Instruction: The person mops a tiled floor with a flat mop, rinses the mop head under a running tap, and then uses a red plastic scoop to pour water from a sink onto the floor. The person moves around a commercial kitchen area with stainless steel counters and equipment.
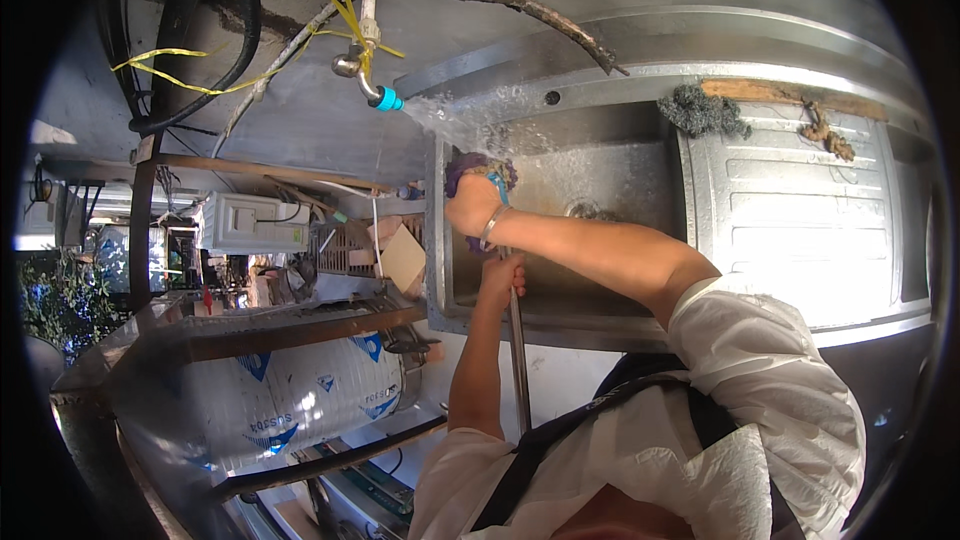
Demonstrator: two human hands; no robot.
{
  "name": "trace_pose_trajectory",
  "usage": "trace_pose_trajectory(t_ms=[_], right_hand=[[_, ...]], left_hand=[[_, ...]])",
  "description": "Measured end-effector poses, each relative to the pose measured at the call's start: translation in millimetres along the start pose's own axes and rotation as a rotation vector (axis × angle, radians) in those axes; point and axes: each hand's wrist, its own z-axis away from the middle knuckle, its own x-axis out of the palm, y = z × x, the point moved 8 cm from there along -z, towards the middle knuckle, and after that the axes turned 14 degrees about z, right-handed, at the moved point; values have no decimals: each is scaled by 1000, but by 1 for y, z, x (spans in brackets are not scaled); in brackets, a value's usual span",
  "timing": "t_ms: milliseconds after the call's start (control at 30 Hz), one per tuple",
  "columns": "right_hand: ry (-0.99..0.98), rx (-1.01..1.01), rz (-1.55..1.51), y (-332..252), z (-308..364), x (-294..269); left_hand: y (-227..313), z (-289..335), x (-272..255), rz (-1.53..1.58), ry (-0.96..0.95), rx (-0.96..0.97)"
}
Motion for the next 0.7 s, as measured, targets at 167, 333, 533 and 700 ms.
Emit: trace_pose_trajectory(t_ms=[167,333,533,700], right_hand=[[-466,257,-293,8,6,21],[-13,-81,34,-1,10,-16],[-34,-118,123,5,22,-16],[-86,28,12,24,-5,-29]], left_hand=[[13,0,18,4,-172,64],[-4,2,17,33,-102,-124],[-18,3,12,27,-73,-223],[-8,-8,23,-18,-121,-148]])
